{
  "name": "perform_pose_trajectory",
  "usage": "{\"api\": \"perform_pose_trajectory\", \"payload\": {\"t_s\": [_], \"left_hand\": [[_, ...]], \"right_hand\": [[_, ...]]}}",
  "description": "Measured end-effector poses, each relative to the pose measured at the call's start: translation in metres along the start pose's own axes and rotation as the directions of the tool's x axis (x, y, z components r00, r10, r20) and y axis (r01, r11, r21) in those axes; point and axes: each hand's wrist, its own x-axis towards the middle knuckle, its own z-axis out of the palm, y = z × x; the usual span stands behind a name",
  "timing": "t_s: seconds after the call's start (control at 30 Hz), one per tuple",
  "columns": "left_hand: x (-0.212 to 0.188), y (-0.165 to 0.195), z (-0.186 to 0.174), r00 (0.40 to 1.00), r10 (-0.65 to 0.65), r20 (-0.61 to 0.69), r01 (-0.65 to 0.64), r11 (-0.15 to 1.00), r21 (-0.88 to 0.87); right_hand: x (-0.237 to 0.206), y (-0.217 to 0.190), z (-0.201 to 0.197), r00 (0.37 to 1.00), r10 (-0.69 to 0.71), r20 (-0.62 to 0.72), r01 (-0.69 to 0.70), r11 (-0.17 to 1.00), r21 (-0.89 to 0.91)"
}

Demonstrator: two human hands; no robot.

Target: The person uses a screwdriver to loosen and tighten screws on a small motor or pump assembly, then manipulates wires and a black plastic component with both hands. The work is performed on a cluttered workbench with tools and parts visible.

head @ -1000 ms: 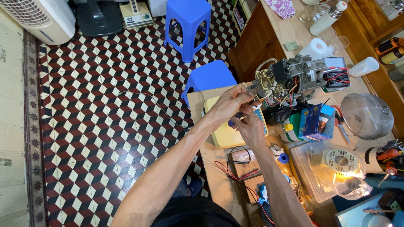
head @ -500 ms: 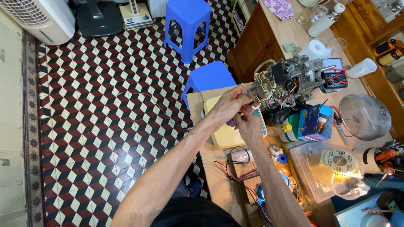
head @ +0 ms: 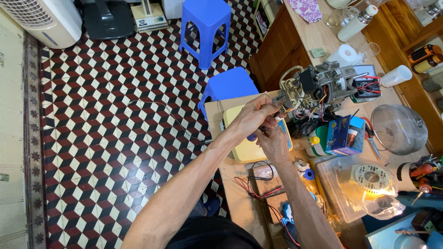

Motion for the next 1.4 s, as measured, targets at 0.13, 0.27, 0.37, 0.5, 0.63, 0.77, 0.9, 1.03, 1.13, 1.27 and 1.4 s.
{"api": "perform_pose_trajectory", "payload": {"t_s": [0.13, 0.27, 0.37, 0.5, 0.63, 0.77, 0.9, 1.03, 1.13, 1.27, 1.4], "left_hand": [[0.0, -0.002, 0.002, 1.0, 0.014, -0.023, -0.013, 1.0, 0.026], [0.004, -0.001, -0.001, 0.999, 0.007, -0.034, -0.006, 1.0, 0.019], [0.005, -0.002, 0.001, 1.0, -0.009, -0.026, 0.009, 1.0, -0.008], [0.007, -0.003, 0.006, 0.999, 0.037, -0.003, -0.037, 0.999, -0.006], [0.011, -0.004, 0.01, 0.996, -0.071, -0.052, 0.074, 0.995, 0.06], [0.015, -0.011, 0.012, 1.0, 0.015, -0.009, -0.015, 1.0, 0.007], [0.021, -0.02, 0.011, 0.999, 0.032, -0.023, -0.033, 0.999, -0.028], [0.024, -0.022, 0.013, 0.999, 0.049, -0.001, -0.049, 0.998, -0.034], [0.023, -0.019, 0.014, 0.998, 0.057, -0.015, -0.058, 0.997, -0.049], [0.019, -0.018, 0.018, 0.997, 0.072, -0.028, -0.072, 0.997, -0.01], [0.01, -0.022, 0.016, 0.994, 0.105, -0.015, -0.106, 0.993, -0.046]], "right_hand": [[0.009, 0.002, 0.008, 0.995, 0.095, -0.009, -0.095, 0.995, -0.005], [0.013, 0.01, 0.008, 0.997, 0.075, 0.034, -0.08, 0.978, 0.191], [0.011, 0.021, -0.001, 0.995, -0.063, 0.083, 0.049, 0.986, 0.16], [0.013, 0.027, -0.009, 0.987, -0.122, 0.105, 0.086, 0.95, 0.301], [0.012, 0.02, -0.015, 0.998, 0.036, 0.046, -0.039, 0.997, 0.062], [0.011, 0.011, -0.016, 0.998, 0.062, 0.031, -0.062, 0.998, -0.014], [0.013, 0.018, -0.018, 0.997, 0.057, 0.054, -0.066, 0.981, 0.182], [0.011, 0.033, -0.025, 0.981, -0.118, 0.152, 0.077, 0.965, 0.251], [0.013, 0.039, -0.025, 0.99, -0.034, 0.139, 0.012, 0.988, 0.153], [0.007, 0.038, -0.023, 0.998, 0.017, 0.065, -0.028, 0.985, 0.171], [-0.001, 0.032, -0.018, 0.998, 0.044, 0.035, -0.049, 0.987, 0.155]]}}
